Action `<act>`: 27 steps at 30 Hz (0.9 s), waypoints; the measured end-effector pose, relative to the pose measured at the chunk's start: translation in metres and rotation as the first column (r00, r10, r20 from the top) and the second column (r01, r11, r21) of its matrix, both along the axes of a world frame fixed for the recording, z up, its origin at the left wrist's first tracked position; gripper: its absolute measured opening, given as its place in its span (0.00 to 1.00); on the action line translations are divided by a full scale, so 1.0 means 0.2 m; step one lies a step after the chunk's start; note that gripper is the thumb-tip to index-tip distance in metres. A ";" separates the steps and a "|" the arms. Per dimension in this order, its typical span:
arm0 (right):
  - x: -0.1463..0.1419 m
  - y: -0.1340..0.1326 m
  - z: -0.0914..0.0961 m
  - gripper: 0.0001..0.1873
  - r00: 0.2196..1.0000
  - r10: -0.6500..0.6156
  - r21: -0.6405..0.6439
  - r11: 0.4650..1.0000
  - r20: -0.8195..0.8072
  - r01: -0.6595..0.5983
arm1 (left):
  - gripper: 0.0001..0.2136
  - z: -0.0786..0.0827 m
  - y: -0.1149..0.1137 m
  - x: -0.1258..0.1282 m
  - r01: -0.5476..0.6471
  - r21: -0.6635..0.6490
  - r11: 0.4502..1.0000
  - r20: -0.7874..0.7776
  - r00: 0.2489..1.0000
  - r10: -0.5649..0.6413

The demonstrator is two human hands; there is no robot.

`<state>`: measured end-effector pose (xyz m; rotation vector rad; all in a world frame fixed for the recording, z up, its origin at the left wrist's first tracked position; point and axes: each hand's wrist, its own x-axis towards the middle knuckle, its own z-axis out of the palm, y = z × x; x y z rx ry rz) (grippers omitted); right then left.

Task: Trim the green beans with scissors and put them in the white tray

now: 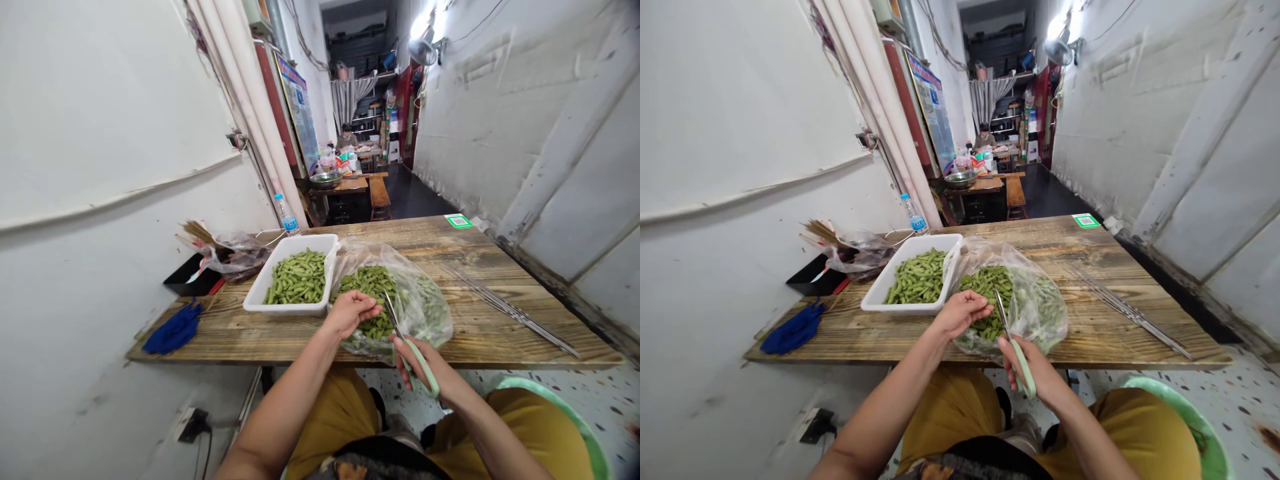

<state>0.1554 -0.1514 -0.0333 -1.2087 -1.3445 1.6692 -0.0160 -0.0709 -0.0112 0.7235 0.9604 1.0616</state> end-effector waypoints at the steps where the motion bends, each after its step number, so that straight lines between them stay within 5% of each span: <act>1: 0.00 0.00 0.00 0.22 1.000 -0.001 0.013 1.000 0.013 0.000 | 0.07 0.00 0.00 0.00 0.004 0.003 1.000 -0.003 1.000 -0.004; 10: 0.01 0.02 -0.02 0.21 0.997 -0.036 -0.042 0.998 0.075 0.040 | 0.08 0.00 -0.02 0.02 -0.002 -0.002 1.000 -0.055 0.999 0.002; 15: 0.03 0.01 -0.04 0.21 0.983 -0.071 -0.275 0.961 -0.168 0.022 | 0.11 0.04 0.01 0.00 -0.089 0.060 0.994 -0.030 0.995 0.091; 19: 0.11 -0.01 -0.03 0.21 0.889 -0.330 -0.418 0.890 -0.317 0.181 | 0.04 0.03 0.09 0.03 -0.050 0.168 0.985 -0.283 0.954 0.096; 21: 0.15 -0.01 -0.03 0.20 0.828 -0.455 -0.433 0.851 -0.328 0.297 | 0.06 0.00 0.14 0.09 0.070 0.253 0.965 -0.552 0.830 0.084; 23: 0.18 -0.01 -0.03 0.19 0.799 -0.493 -0.439 0.837 -0.344 0.327 | 0.08 -0.03 0.20 0.16 0.255 0.292 0.922 -0.789 0.609 0.082; 25: 0.19 -0.01 -0.02 0.19 0.790 -0.500 -0.456 0.830 -0.355 0.321 | 0.08 -0.05 0.25 0.23 0.411 0.272 0.870 -0.916 0.387 0.104; 27: 0.20 -0.01 -0.01 0.19 0.795 -0.487 -0.454 0.837 -0.362 0.306 | 0.08 -0.06 0.29 0.29 0.498 0.226 0.837 -0.957 0.276 0.094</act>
